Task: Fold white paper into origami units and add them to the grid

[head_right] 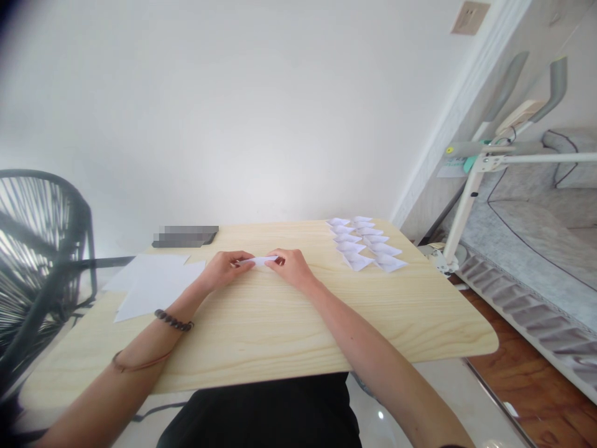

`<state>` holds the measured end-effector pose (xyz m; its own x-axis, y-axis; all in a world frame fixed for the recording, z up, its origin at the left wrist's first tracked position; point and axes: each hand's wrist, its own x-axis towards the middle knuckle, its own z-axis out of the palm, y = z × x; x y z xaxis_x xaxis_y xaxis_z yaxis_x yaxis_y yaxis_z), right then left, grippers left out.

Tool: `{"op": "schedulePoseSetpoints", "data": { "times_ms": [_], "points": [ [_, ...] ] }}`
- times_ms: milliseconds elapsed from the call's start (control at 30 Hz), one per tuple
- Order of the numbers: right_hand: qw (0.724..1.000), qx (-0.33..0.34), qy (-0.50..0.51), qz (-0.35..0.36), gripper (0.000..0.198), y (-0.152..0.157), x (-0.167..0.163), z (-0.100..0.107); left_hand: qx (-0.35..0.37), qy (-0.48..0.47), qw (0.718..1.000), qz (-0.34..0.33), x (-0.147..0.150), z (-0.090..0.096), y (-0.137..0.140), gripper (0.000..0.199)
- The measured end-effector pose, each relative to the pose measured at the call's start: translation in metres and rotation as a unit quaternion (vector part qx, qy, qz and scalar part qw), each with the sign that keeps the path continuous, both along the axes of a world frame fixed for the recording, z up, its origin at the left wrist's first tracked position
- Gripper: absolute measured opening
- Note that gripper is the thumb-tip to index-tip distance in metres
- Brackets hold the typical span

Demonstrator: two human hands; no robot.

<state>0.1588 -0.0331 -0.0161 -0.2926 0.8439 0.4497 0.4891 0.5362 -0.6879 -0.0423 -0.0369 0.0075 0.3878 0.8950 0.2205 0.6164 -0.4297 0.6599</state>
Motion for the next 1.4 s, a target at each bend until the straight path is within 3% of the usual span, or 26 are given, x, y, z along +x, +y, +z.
{"op": "schedulePoseSetpoints", "data": {
  "times_ms": [267,633,1400],
  "points": [
    [1.0,0.005,-0.005,0.019,0.015,-0.0022,-0.0013,0.0025,0.021,0.028,0.999,0.008,0.001,0.0047,-0.003,0.03],
    [0.999,0.006,-0.014,0.032,0.016,-0.0038,-0.0026,0.0007,0.034,-0.012,0.999,-0.032,0.0027,0.0037,-0.0043,0.03],
    [1.0,-0.002,-0.004,-0.024,0.013,-0.0011,-0.0013,0.0003,0.013,0.016,1.0,0.015,0.0017,-0.0037,0.0015,0.029]
  ]
}}
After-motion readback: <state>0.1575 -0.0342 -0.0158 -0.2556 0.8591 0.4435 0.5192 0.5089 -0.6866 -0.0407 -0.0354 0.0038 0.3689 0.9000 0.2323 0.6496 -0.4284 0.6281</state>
